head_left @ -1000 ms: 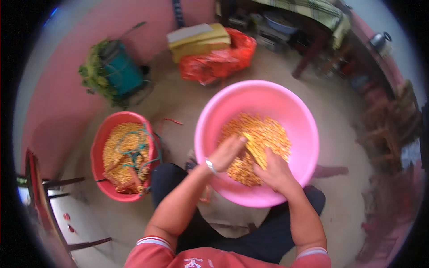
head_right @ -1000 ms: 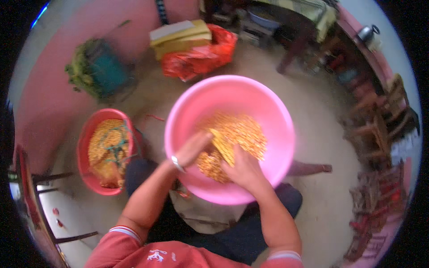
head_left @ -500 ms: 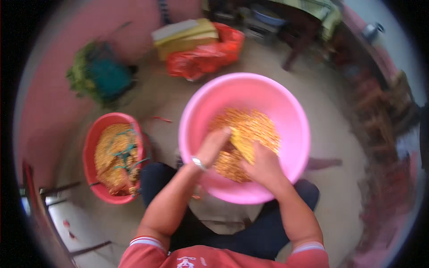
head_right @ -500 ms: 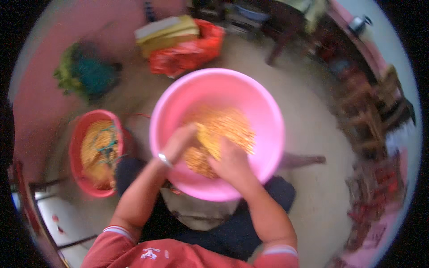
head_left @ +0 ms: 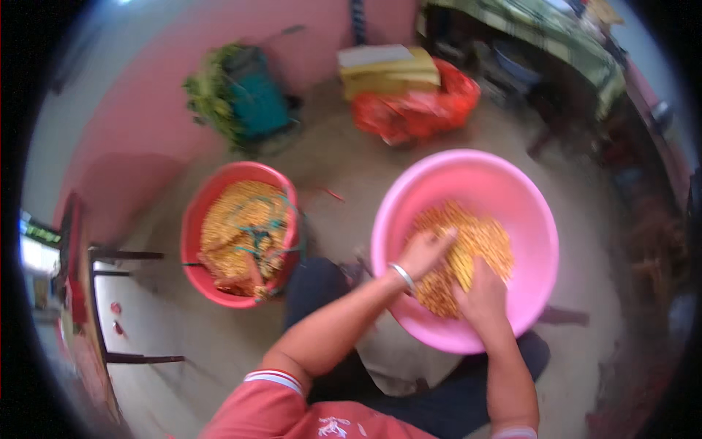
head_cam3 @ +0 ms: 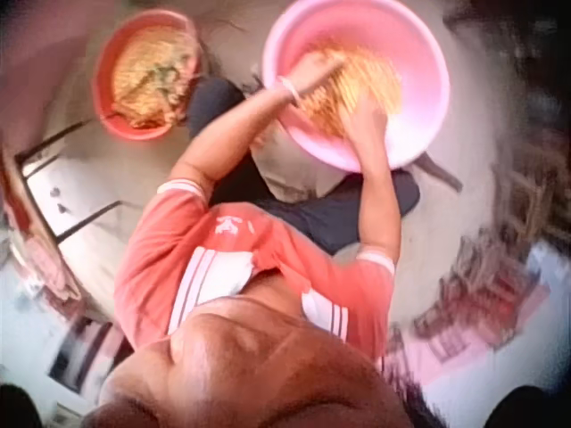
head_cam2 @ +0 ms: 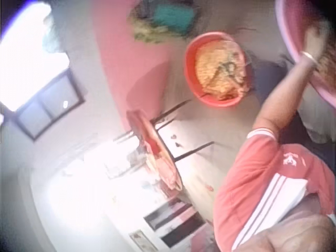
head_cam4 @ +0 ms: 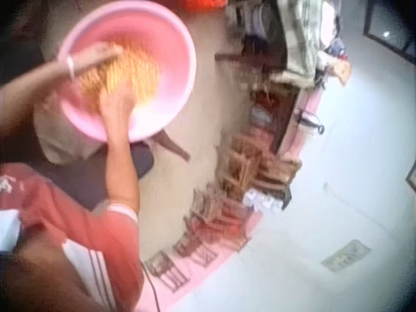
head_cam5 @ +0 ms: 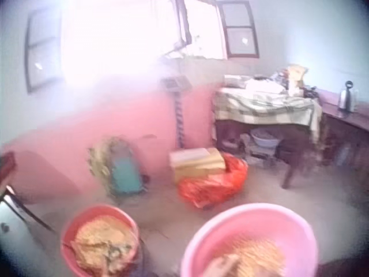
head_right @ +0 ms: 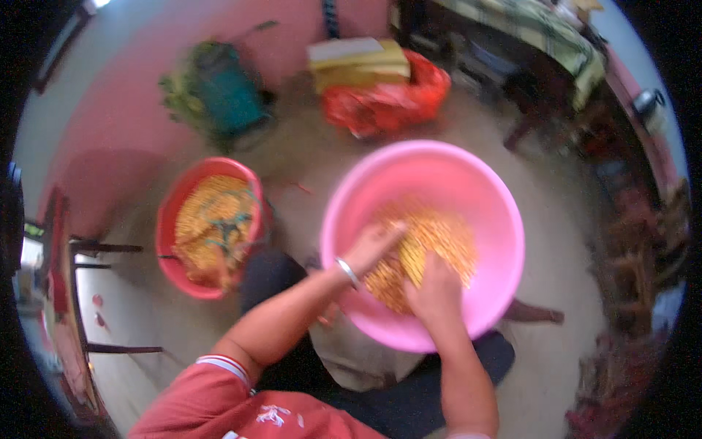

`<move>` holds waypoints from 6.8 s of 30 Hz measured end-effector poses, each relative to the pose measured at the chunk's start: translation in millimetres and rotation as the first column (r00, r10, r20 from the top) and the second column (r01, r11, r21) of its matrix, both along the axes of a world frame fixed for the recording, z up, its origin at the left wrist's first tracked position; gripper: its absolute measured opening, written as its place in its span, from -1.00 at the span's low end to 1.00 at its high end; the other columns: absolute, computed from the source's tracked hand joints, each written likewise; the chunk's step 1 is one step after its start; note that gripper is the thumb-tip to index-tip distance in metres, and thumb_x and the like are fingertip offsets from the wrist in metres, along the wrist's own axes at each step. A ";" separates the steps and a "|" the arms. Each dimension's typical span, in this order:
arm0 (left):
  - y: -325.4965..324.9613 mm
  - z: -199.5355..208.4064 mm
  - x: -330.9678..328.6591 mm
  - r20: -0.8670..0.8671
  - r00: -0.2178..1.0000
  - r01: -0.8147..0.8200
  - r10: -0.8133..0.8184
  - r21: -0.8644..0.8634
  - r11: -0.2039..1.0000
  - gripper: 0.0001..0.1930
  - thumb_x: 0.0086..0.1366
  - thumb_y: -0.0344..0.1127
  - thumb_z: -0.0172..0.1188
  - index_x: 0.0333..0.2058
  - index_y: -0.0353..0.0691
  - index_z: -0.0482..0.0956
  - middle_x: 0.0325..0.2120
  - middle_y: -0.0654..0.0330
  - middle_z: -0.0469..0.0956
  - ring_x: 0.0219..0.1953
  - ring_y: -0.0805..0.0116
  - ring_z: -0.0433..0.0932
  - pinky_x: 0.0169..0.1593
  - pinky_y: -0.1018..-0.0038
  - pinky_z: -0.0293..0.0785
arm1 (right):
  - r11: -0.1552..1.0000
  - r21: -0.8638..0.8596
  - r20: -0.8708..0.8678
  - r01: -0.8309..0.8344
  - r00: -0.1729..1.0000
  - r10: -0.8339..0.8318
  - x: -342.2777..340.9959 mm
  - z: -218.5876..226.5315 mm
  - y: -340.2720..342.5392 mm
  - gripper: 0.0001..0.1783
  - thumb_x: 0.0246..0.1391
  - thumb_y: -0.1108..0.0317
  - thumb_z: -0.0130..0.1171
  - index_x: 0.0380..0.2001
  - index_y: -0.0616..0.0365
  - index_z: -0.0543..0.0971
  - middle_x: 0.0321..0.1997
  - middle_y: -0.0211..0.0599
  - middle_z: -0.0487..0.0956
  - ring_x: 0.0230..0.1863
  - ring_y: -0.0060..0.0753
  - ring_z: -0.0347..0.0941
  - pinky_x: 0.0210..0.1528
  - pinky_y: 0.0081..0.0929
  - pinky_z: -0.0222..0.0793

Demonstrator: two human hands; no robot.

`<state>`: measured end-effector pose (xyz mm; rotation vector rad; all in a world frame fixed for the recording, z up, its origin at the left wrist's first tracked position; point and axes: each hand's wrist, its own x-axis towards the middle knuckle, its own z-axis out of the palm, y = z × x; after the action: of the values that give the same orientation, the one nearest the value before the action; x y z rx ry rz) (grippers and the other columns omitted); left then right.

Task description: The person removes corn kernels from corn cobs by hand into a basin.

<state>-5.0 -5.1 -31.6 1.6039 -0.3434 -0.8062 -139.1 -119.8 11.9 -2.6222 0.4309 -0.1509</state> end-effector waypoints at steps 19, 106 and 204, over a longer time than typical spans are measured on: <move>21.3 26.5 4.5 -0.267 0.961 0.013 -0.072 -0.217 0.976 -0.58 0.45 0.05 -0.09 -0.30 -0.23 0.47 -0.40 0.25 0.47 -0.37 0.45 0.44 -0.29 0.43 0.43 | 0.997 -0.031 0.153 -0.069 0.986 0.073 6.3 12.1 3.7 -0.45 -0.14 0.20 0.33 -0.12 0.29 0.41 -0.35 0.12 0.54 -0.27 0.16 0.50 -0.21 -0.03 0.41; 27.4 18.5 10.7 -0.238 0.958 0.095 -0.158 -0.256 0.962 -0.58 0.30 -0.23 0.14 0.03 -0.40 0.43 -0.15 0.27 0.52 -0.09 0.54 0.45 0.01 0.56 0.34 | 0.976 0.217 -0.096 0.011 0.995 0.011 8.6 -0.7 -15.9 -0.50 -0.14 0.18 0.31 -0.21 0.26 0.40 -0.43 0.13 0.58 -0.32 0.16 0.56 -0.25 -0.04 0.46; 8.0 56.2 -29.8 -0.526 0.831 0.001 -0.182 -0.325 0.946 -0.60 0.43 0.07 -0.11 -0.12 -0.19 0.34 -0.50 0.20 0.44 -0.57 0.45 0.45 -0.51 0.49 0.41 | 0.815 0.578 0.395 -0.051 0.891 -0.225 48.8 -8.1 -32.4 -0.42 0.33 -0.02 -0.22 -0.50 0.31 0.43 -0.59 0.16 0.41 -0.45 0.24 0.42 -0.36 -0.05 0.27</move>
<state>-34.8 2.8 24.6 1.0024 -0.1196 -1.1871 -90.3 -152.2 3.8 -1.8849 0.3625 -0.5562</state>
